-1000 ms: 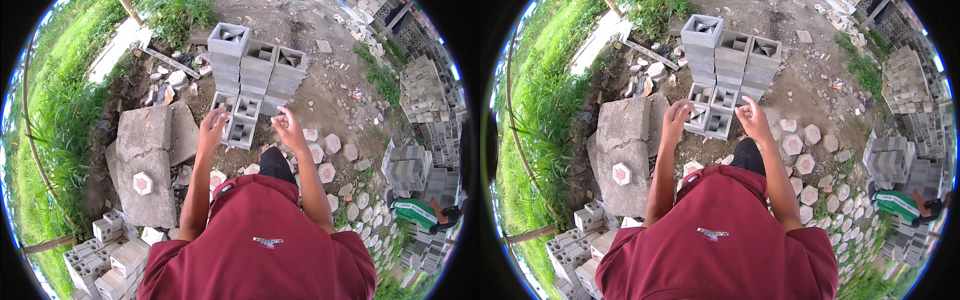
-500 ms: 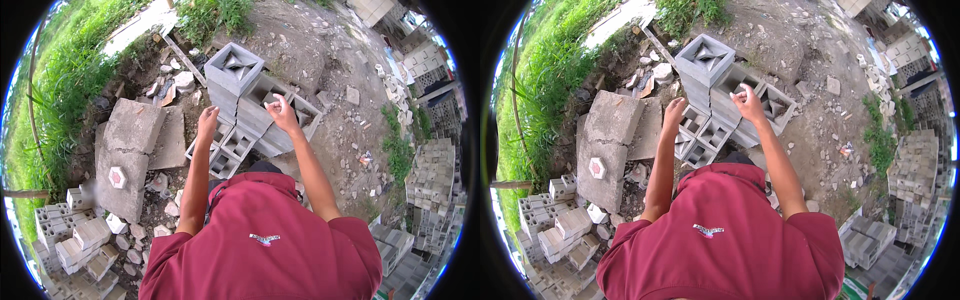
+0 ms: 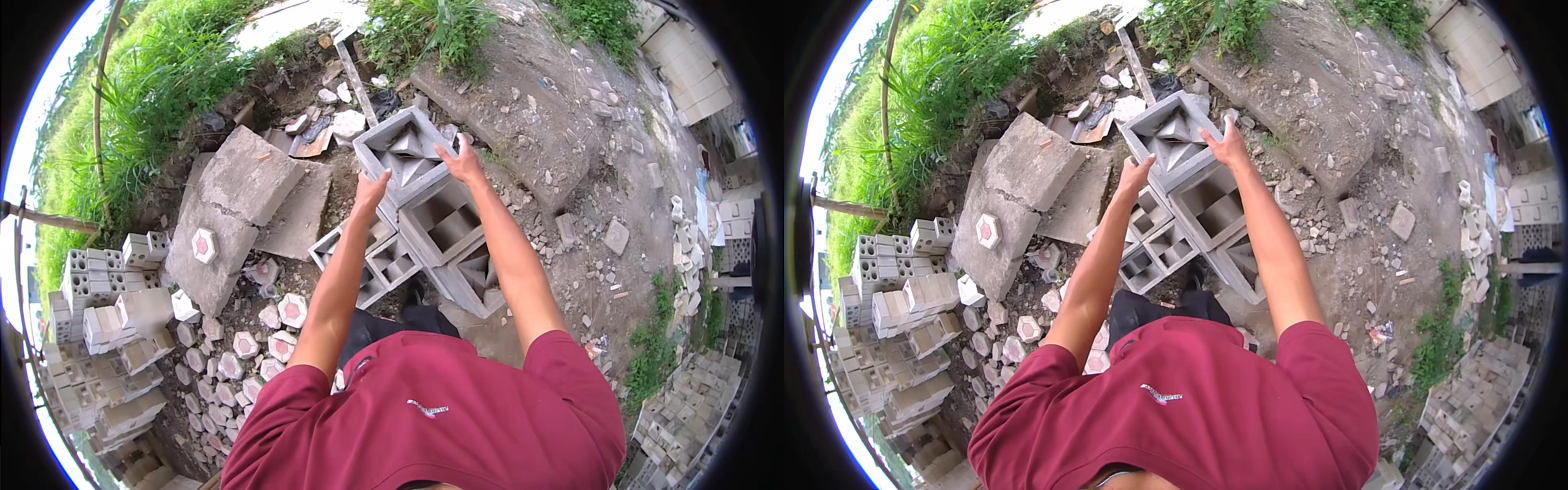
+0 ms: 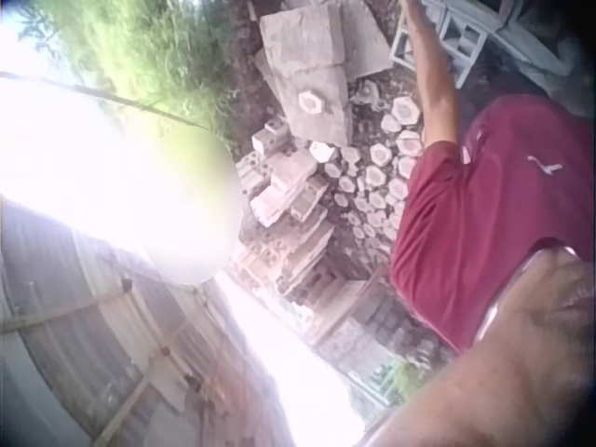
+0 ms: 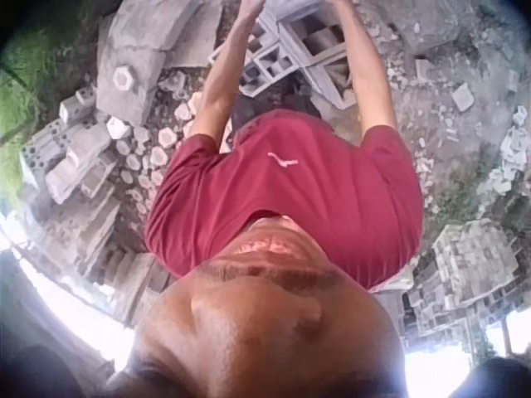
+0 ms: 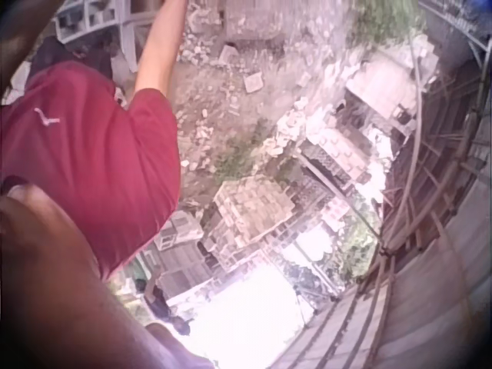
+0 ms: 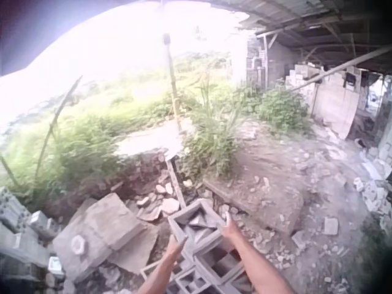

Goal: The person carries concrete blocks from a pile and places them individually onto another stack in an outdoor storage area.

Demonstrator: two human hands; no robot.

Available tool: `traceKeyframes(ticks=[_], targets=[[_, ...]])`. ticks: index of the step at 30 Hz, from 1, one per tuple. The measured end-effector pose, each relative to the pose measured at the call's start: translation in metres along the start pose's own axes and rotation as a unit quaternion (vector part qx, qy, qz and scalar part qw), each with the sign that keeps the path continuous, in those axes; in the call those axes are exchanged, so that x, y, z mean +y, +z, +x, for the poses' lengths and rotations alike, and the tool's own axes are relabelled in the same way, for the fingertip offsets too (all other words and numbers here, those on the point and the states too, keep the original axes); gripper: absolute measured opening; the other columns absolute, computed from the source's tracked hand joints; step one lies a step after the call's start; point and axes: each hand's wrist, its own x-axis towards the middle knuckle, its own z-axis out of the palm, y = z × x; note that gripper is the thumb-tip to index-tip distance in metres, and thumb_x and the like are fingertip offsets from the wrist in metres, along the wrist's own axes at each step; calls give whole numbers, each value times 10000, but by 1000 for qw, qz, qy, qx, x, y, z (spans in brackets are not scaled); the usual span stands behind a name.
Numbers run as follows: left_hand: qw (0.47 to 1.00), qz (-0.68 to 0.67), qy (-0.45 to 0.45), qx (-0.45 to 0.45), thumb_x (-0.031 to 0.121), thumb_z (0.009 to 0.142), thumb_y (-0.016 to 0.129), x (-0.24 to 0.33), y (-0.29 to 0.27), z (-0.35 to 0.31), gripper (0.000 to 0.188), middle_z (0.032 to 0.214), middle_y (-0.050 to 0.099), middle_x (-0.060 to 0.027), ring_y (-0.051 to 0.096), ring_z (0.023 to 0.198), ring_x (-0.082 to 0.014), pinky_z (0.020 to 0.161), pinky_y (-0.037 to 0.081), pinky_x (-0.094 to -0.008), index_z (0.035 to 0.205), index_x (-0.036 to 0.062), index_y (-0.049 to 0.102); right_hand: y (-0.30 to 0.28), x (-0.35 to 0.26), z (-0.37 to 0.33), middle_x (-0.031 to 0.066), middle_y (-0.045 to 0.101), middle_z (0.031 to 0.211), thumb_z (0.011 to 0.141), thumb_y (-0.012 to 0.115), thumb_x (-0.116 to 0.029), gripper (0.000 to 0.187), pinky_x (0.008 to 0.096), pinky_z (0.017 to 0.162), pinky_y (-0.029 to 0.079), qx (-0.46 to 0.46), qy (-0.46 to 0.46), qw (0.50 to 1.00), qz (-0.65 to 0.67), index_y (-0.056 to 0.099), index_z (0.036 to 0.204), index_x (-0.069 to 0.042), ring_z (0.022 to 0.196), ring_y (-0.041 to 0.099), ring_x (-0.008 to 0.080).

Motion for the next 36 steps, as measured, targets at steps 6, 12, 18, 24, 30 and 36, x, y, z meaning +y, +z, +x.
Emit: traceKeyframes(ticks=[6, 12, 18, 24, 30, 36], targets=[[983, -38, -121, 136, 466, 833, 673, -19, 50, 16, 762, 1305, 514, -263, 512, 1204, -345, 1003, 399, -423, 1315, -62, 407, 15, 15, 49, 307, 476, 1347, 759, 615, -699, 987, 425, 1070, 372, -101, 1, 995, -20, 399, 1400, 20, 1274, 464, 398], [970, 22, -100, 220, 353, 854, 652, -40, 72, 29, 658, 1207, 593, -261, 582, 1124, -348, 969, 435, -411, 1320, -51, 423, 34, 31, 71, 243, 659, 1082, 824, 638, -573, 638, 426, 910, 485, -181, 16, 982, -59, 633, 1170, -38, 1052, 629, 368], [967, 32, -51, 248, 294, 855, 607, -20, 78, 16, 604, 1201, 587, -293, 571, 1138, -392, 987, 425, -410, 1314, -63, 441, 28, 29, 58, 218, 689, 973, 870, 616, -507, 513, 436, 822, 516, -119, -36, 991, -47, 670, 1081, -43, 949, 661, 368], [982, -53, -22, 182, 215, 854, 603, -12, 31, -57, 544, 1145, 622, -248, 611, 1051, -326, 913, 462, -374, 1309, -39, 444, 16, -19, -6, 246, 682, 902, 858, 640, -474, 514, 451, 775, 524, -116, -25, 992, -36, 653, 1048, 3, 895, 663, 404], [912, -319, -83, 245, 84, 747, 665, -72, -43, -155, 656, 1064, 593, -138, 589, 904, -192, 801, 474, -337, 1321, 31, 353, 61, -81, -117, 329, 646, 923, 847, 665, -470, 666, 456, 812, 508, -148, -36, 988, 29, 587, 1164, 111, 942, 645, 446], [850, -322, -136, 395, 51, 726, 652, -94, -87, -268, 532, 1002, 610, -127, 596, 885, -185, 790, 486, -324, 1205, 17, 425, 101, -142, -187, 291, 667, 844, 832, 687, -441, 578, 439, 743, 515, -317, -93, 944, -28, 641, 1115, 61, 830, 665, 427]])
